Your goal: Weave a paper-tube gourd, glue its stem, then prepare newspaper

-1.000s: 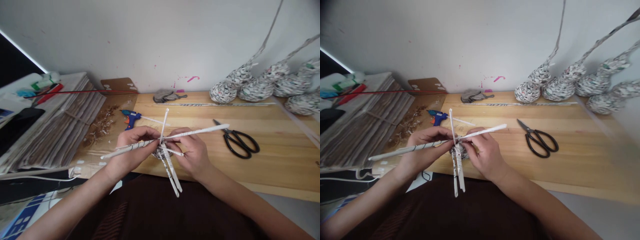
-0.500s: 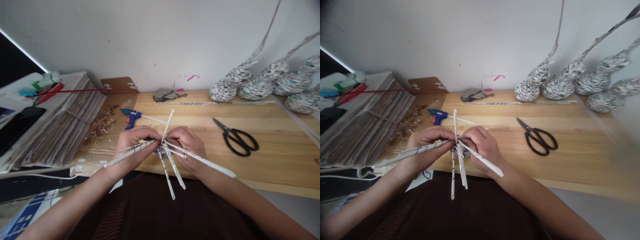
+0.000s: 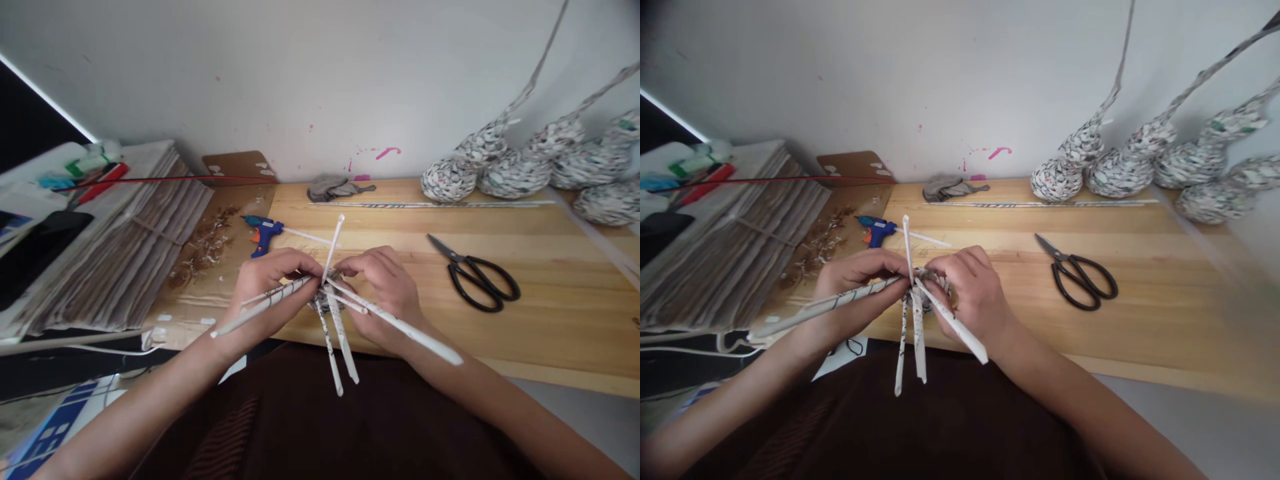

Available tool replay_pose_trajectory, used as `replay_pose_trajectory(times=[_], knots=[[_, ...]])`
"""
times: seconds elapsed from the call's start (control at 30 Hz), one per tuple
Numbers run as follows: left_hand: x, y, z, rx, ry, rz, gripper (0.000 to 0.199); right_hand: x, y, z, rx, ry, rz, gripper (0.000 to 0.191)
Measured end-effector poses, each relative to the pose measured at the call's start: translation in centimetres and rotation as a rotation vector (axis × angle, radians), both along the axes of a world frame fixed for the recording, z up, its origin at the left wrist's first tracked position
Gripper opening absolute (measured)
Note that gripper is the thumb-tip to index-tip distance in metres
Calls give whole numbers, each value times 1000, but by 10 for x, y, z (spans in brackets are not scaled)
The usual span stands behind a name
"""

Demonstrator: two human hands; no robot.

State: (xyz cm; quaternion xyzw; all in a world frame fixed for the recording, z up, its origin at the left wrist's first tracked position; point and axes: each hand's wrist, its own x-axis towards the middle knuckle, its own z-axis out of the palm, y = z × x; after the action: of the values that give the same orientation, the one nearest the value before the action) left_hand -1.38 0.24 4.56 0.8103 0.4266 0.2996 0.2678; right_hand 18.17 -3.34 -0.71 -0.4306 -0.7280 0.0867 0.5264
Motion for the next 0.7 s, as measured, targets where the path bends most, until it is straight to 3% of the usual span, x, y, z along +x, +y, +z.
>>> replay_pose_trajectory(times=[0.17, 0.43, 0.7], knots=[[2, -3, -3, 22, -19, 72, 13, -5, -8, 2, -56, 34, 0, 26], [4, -3, -5, -65, -74, 111, 12, -13, -10, 1, 35, 107, 19, 22], [3, -1, -6, -88, -100, 122, 11, -16, -11, -8, -254, 291, -44, 18]])
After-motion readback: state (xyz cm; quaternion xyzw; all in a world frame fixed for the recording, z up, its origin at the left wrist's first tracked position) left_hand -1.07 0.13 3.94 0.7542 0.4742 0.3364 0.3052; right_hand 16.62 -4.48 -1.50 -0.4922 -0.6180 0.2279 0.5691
